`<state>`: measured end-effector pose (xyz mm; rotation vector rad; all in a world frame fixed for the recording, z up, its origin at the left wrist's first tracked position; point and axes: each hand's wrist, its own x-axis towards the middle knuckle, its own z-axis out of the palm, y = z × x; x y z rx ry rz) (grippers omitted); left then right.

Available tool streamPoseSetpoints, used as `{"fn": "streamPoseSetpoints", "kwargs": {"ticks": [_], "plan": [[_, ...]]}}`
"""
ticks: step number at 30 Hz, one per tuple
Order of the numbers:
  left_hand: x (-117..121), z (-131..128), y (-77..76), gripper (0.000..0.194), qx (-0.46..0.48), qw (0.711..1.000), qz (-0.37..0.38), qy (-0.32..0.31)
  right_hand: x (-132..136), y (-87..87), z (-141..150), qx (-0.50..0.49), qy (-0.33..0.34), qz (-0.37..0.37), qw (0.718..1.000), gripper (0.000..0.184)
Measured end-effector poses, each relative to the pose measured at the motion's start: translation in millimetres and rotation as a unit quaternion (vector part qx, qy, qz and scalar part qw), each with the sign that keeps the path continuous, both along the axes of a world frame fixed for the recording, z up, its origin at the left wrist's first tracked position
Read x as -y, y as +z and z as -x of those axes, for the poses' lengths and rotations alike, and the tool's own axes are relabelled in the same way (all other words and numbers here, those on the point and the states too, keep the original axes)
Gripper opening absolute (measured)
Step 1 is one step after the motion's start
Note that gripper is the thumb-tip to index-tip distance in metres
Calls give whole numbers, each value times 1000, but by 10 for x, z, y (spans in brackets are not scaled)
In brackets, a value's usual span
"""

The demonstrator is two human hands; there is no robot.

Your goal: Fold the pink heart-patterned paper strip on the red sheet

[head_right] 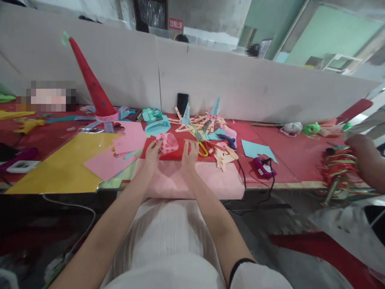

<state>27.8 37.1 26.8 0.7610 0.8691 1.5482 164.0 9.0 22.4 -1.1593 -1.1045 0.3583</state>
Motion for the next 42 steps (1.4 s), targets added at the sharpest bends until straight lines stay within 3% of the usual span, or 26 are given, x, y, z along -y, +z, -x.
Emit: {"fn": "streamPoseSetpoints", "kwargs": {"ticks": [5,8,14,22,33,42], "plan": [[37,-7,26,31,-142,989,-49,7,43,-14,160,17,117,34,992,26],[48,-15,43,31,-217,971,-93,-32,12,-13,115,-13,153,64,986,29],[17,-60,1,24,-254,959,-107,-73,-41,-5,44,-23,139,72,987,33],[32,-36,-2,7,-259,960,-108,-18,-40,-68,38,39,134,59,988,28],[-41,-17,-64,14,-296,948,-113,-13,-72,-88,48,19,122,79,989,36],[-53,-49,-134,28,-318,946,-63,-26,-98,-90,-13,0,113,51,992,32]]}}
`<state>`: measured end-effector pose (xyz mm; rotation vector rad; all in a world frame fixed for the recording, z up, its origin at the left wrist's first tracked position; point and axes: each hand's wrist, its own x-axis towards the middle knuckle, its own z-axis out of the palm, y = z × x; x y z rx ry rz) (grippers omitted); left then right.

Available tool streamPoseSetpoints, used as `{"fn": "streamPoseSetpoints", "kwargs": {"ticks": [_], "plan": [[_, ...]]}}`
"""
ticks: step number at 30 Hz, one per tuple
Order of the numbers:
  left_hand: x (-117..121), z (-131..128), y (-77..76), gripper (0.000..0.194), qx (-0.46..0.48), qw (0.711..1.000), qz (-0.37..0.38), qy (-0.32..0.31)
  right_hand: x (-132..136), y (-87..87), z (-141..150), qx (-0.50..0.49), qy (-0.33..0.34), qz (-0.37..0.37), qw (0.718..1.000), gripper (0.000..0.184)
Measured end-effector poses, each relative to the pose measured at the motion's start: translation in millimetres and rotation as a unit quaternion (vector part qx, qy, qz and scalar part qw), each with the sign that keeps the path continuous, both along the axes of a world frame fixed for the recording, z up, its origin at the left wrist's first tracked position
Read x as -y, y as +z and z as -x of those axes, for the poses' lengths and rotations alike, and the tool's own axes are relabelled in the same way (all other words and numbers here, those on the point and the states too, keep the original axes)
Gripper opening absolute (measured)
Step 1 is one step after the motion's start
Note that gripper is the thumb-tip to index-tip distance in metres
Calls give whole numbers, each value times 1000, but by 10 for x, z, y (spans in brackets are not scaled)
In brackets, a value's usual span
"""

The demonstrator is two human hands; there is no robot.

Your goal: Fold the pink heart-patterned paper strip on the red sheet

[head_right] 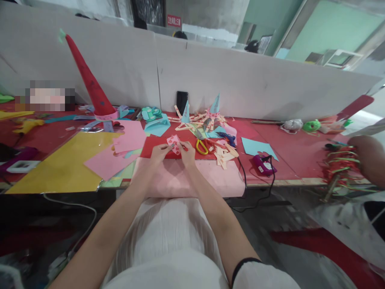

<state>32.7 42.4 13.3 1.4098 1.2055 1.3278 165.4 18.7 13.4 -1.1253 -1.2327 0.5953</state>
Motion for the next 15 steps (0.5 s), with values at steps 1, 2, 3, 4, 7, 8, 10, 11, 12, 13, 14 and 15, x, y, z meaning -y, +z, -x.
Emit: {"fn": "streamPoseSetpoints", "kwargs": {"ticks": [1,2,3,4,7,8,10,11,12,13,14,15], "plan": [[8,-2,4,30,4,1000,5,-2,-5,-4,-1,1,-1,0,1000,32],[18,-4,11,31,8,1000,9,-5,-10,-9,-2,2,-1,0,1000,32],[28,-4,19,31,10,1000,9,-9,-14,-14,-2,3,-1,-1,1000,32],[37,-4,28,31,11,1000,6,-15,-18,-19,-2,3,0,0,1000,32],[55,4,48,28,12,1000,-12,-23,-24,-30,-1,2,2,0,1000,31],[55,8,49,26,14,999,-17,-25,-24,-32,-1,1,1,0,1000,31],[48,13,42,24,16,999,-25,-29,-19,-30,-1,3,-1,-1,1000,29],[42,15,35,24,16,999,-26,-30,-15,-26,-1,3,-1,-1,1000,29],[35,16,27,25,16,999,-26,-29,-11,-22,0,2,1,-1,1000,29],[29,17,20,25,17,999,-23,-26,-6,-18,2,1,4,1,1000,29],[24,18,15,25,17,999,-19,-20,-2,-14,4,0,7,2,1000,30],[22,19,13,25,17,1000,-15,-13,1,-11,8,-3,12,4,1000,31]]}}
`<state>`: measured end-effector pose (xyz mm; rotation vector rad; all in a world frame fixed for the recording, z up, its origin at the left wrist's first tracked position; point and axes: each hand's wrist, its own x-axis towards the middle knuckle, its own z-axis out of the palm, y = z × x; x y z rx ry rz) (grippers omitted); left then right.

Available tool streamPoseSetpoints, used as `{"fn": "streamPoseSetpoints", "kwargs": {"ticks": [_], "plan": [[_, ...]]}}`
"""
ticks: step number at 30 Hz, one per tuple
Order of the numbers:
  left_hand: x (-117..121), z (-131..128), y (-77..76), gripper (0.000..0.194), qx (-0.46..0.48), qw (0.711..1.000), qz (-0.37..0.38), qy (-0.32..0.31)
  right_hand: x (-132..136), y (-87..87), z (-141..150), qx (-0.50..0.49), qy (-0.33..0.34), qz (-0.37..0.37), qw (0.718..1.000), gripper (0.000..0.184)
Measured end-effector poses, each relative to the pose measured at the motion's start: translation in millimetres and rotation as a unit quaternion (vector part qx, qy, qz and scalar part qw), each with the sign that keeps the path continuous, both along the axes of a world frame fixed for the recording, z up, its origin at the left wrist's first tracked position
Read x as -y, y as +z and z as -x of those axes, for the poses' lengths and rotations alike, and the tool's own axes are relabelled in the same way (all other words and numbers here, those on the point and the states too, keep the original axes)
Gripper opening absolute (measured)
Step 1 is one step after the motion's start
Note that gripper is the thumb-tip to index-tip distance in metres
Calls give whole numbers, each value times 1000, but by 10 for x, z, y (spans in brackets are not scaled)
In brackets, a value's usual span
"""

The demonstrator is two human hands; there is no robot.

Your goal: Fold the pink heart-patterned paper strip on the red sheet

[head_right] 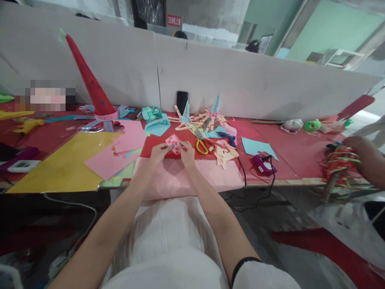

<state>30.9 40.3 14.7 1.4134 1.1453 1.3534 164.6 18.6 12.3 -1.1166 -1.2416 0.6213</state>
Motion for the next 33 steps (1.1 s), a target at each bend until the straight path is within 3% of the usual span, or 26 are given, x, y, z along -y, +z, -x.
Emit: {"fn": "streamPoseSetpoints", "kwargs": {"ticks": [4,20,28,33], "plan": [[11,12,25,25,-5,1000,2,16,3,6,18,-18,14,9,1000,39],[12,-7,-6,33,-12,1000,18,14,36,44,2,9,-16,8,1000,37],[-37,-25,32,28,68,997,14,-31,54,44,8,38,-8,-11,999,35],[-3,-16,56,27,70,997,11,-4,75,70,39,5,0,-5,1000,36]]}}
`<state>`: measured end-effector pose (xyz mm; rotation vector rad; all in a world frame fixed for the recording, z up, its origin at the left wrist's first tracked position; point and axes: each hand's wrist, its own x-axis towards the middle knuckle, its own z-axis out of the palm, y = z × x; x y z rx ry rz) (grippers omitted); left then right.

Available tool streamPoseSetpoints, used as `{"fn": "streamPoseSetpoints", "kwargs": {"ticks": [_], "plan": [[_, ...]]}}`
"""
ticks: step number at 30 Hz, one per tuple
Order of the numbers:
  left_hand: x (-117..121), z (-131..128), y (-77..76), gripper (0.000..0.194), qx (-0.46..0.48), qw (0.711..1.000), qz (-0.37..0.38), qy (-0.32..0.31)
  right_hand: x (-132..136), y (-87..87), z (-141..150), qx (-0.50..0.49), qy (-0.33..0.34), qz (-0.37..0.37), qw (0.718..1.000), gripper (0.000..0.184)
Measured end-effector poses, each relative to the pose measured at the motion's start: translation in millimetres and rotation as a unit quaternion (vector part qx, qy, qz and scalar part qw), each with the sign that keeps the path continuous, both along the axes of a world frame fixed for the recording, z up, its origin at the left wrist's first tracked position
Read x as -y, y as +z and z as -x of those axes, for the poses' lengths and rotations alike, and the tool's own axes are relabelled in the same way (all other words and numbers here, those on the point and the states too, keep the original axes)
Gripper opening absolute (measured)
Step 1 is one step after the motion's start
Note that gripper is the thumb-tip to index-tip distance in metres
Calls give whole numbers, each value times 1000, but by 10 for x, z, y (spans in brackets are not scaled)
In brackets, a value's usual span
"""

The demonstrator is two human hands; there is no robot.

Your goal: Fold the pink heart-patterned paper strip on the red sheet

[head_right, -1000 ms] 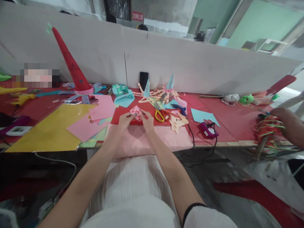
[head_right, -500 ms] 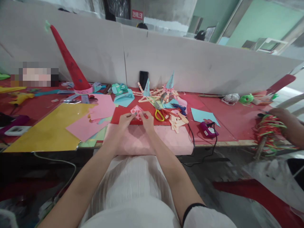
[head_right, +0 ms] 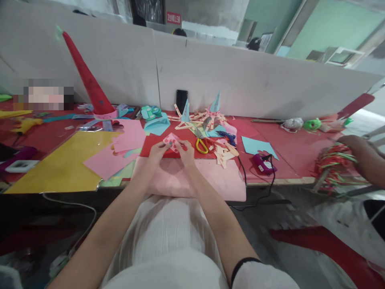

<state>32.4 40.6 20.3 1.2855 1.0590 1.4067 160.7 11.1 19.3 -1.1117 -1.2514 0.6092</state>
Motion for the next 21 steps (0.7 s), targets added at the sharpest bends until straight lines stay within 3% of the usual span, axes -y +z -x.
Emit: {"fn": "streamPoseSetpoints", "kwargs": {"ticks": [14,21], "plan": [[63,-9,114,29,17,999,31,13,-89,-65,-58,-6,-1,6,1000,38],[36,-1,43,27,-20,999,24,8,-100,-98,-42,-42,24,14,999,37]]}}
